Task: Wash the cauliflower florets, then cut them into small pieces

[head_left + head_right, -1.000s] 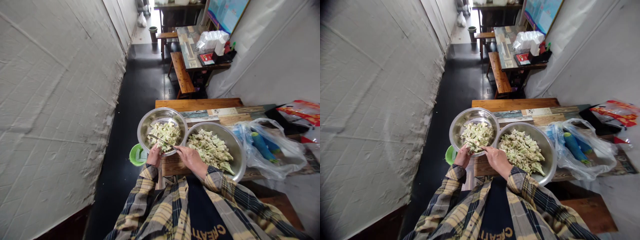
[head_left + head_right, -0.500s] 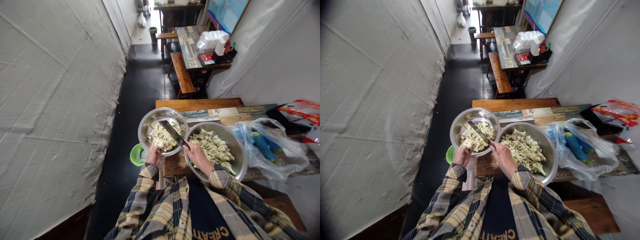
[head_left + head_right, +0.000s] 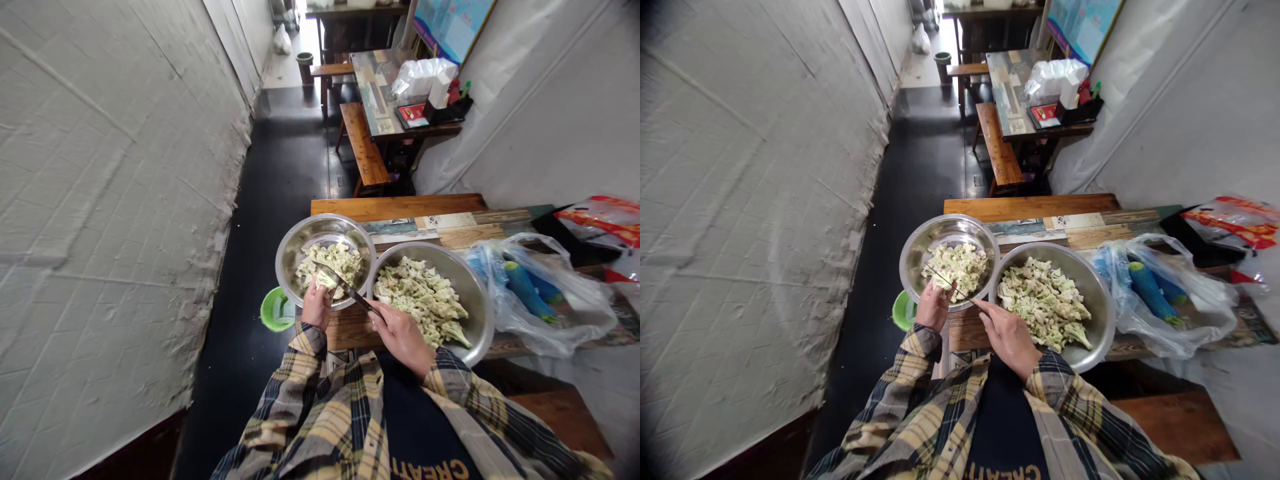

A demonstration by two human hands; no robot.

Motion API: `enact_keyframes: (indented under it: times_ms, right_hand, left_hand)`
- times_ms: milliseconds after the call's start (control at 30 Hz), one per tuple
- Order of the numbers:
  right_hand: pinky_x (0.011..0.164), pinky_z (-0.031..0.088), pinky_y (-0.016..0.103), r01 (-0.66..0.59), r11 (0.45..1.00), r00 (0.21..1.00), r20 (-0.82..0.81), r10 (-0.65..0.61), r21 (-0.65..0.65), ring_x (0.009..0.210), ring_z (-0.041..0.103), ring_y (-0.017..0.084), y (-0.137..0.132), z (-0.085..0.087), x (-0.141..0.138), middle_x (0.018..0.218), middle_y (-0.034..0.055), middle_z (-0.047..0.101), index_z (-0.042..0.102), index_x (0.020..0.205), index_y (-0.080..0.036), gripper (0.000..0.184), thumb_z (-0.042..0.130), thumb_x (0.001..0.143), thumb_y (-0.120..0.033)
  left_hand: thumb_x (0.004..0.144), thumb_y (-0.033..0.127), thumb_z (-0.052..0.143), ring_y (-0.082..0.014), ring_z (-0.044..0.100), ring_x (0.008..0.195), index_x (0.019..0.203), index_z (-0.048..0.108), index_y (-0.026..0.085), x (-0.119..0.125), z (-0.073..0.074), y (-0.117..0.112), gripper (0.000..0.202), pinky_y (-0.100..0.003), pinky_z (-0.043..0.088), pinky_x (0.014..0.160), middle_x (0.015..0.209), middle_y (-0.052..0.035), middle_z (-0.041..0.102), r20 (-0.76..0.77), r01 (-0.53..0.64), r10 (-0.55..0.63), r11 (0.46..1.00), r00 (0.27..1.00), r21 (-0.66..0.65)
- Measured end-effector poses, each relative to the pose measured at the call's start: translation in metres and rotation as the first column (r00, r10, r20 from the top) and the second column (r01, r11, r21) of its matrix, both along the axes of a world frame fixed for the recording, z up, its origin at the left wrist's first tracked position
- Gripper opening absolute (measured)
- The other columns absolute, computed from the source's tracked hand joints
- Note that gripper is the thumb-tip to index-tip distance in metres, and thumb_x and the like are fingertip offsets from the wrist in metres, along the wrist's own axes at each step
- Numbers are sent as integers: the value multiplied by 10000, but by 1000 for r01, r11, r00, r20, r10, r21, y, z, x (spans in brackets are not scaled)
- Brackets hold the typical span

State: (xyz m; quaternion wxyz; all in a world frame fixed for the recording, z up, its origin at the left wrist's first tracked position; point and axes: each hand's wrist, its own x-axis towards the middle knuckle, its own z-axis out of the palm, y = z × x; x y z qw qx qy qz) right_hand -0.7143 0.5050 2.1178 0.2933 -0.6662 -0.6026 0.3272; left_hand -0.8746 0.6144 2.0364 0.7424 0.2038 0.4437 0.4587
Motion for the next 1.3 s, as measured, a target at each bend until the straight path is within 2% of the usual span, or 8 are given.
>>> enact_keyframes:
  times_ms: [367,600,700,833,900,967,1067,1300]
  right_hand:
    - [868,554,338,5,997,1000,11,-4,-74,911,704,197,-1,-5,-2,1104,84,710,599,1237,-184,350,391,964,-255]
    - [928,525,336,1,999,999,54,1,-46,1029,668,195,4,-10,-8,1185,85,677,590,1248,-188,365,363,968,-243]
    - [946,510,335,0,1000,998,67,1,-23,1080,643,194,6,-15,-9,1197,85,671,588,1250,-195,368,358,969,-252]
    - [924,507,332,8,999,998,62,-5,-47,1045,655,202,11,-21,-8,1167,98,681,594,1238,-188,362,375,961,-267]
    - [865,517,322,16,995,999,31,-13,-96,930,686,200,13,-23,-8,1078,103,709,598,1223,-168,356,386,955,-271]
    - [763,520,300,24,985,999,-23,-28,-169,748,691,185,16,-24,-7,869,75,732,617,1170,-152,340,390,953,-283]
    - [661,483,272,46,969,993,-92,-71,-243,605,651,172,19,-27,-5,618,11,668,648,1057,-155,315,395,951,-308]
    - [631,445,262,130,961,988,-50,-146,-245,593,635,177,30,-34,2,604,16,647,654,971,-159,308,399,929,-327]
  left_hand:
    - [730,264,655,-199,588,1077,1160,616,210,2,1,-8,436,-321,464,930,1170,-67,648,-89,-6,9,1000,996,31]
    - [748,280,631,-202,626,979,1217,592,183,5,-5,-11,480,-306,488,843,1023,-69,696,-229,6,8,998,973,59]
    - [757,280,634,-192,624,983,1208,598,191,5,-7,-11,461,-303,481,862,1035,-65,693,-192,-1,16,997,981,79]
    - [752,266,654,-187,606,1039,1197,604,205,4,-10,-10,452,-305,455,918,1112,-64,675,-153,-7,21,996,988,94]
    - [747,267,659,-188,604,1038,1186,610,207,3,-11,-10,446,-308,453,920,1119,-60,673,-156,2,13,996,988,92]
    - [744,272,660,-184,610,1003,1155,627,207,3,-11,-11,418,-303,467,888,1109,-56,674,-160,31,-18,996,987,83]
    - [746,290,660,-174,615,946,1094,652,215,2,-10,-10,356,-287,490,823,1115,-56,669,-135,95,-89,995,987,42]
    - [726,270,700,-214,621,1032,1012,654,204,-10,-11,-1,297,-384,471,941,1101,-63,670,29,62,-60,996,998,-63]
